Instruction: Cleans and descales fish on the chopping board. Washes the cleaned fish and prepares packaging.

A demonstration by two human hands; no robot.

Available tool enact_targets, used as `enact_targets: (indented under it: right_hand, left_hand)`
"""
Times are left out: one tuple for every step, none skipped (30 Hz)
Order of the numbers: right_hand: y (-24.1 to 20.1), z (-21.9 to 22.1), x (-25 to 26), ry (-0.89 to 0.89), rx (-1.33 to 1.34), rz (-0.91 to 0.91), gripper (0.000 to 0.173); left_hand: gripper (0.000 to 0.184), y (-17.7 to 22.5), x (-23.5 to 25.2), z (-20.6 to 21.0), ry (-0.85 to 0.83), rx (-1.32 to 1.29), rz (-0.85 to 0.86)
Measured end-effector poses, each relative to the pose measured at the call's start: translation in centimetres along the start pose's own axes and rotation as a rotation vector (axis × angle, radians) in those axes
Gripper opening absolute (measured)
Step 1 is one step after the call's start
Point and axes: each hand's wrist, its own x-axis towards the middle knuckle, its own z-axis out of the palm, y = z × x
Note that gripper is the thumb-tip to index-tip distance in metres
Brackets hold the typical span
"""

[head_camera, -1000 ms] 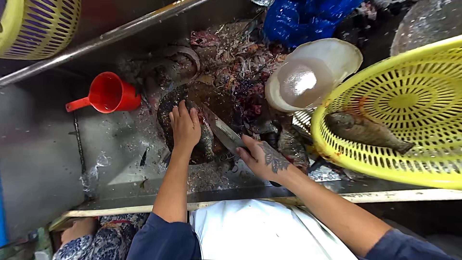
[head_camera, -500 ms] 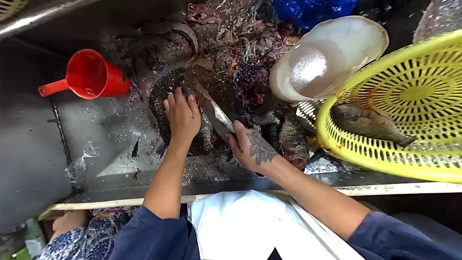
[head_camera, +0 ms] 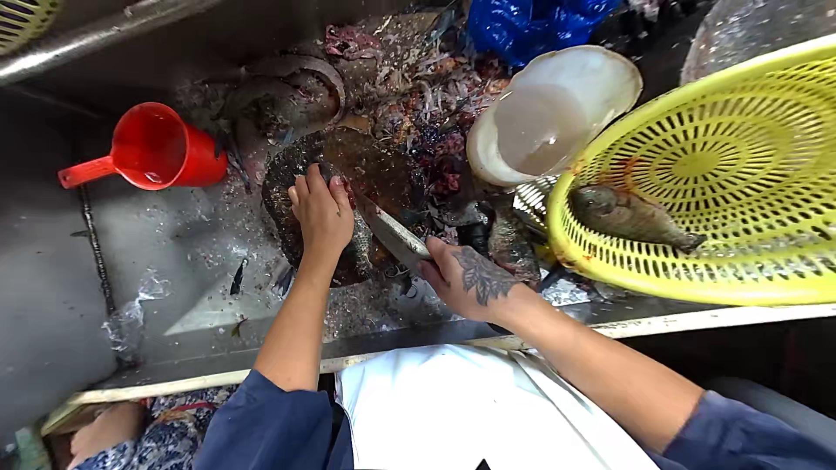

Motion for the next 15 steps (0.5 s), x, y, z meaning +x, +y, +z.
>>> enact_targets:
  right_hand:
    - [0.4,0.0,-0.4,-0.011,0.008,-0.019,0.031]
    - [0.5,-0.3,-0.9,-0.03,0.004,-0.025,0.032]
    - [0.3,-0.9,-1.1,-0.047,-0.012,-0.023,0.031]
    - [0.0,-1.5,-1.0,-0.055,-0.023,-0.016,0.032]
    - [-0.3,-2.1,-0.7,-0.06,-0.028,-0.005,0.033]
    - [-0.3,-2.5,-0.3,-0.072,-0.036,-0.001,0.033]
    - [-0.1,-2.8,-0.2,-0.093,-0.038,0.002,0.033]
    - [0.0,-3.2,-0.4,-0.124,-0.024,0.013,0.034]
    - [0.0,-3.7,-0.8,-0.157,-0.016,0.03,0.035]
    - [-0.3,-4.2,-1.0,-0.175,-0.018,0.048,0.036]
    - [-0.7,-4.8,-0.9,-0.174,-0.028,0.067,0.036]
    - [-1.0,-5.0,-0.6,-0.16,-0.041,0.069,0.035]
    - [-1.1,-5.1,-0.4,-0.152,-0.044,0.061,0.034]
    - [-1.1,-5.2,-0.5,-0.159,-0.048,0.06,0.034]
    - [-1.1,-5.3,-0.9,-0.18,-0.049,0.064,0.035]
  left_hand:
    - [0.054,0.0,0.0,-0.1,-0.002,0.003,-0.002]
    - [0.054,0.1,0.1,-0.1,-0.001,0.008,-0.003]
    - [0.053,0.2,0.2,-0.1,0.003,0.009,-0.004]
    - [0.054,0.1,0.1,-0.1,0.005,0.01,-0.004]
    - [0.055,0.0,0.1,0.0,0.004,0.013,-0.003]
    - [0.055,-0.1,0.0,0.0,0.007,0.011,0.002]
    - [0.055,-0.1,-0.1,0.1,0.012,0.005,0.008]
    - [0.055,-0.2,-0.1,0.1,0.014,0.005,0.016]
    - [0.055,-0.1,0.0,0.1,0.017,0.004,0.021]
    - [0.055,-0.1,0.0,0.0,0.014,0.007,0.018]
    - [0.055,-0.1,0.0,0.0,0.01,0.014,0.016]
    - [0.055,-0.2,-0.1,0.0,0.004,0.019,0.015]
    - [0.055,-0.2,-0.2,0.1,0.002,0.021,0.021]
    - [0.055,-0.3,-0.2,0.1,0.008,0.019,0.032]
    - [0.056,-0.4,-0.2,0.1,0.016,0.021,0.041]
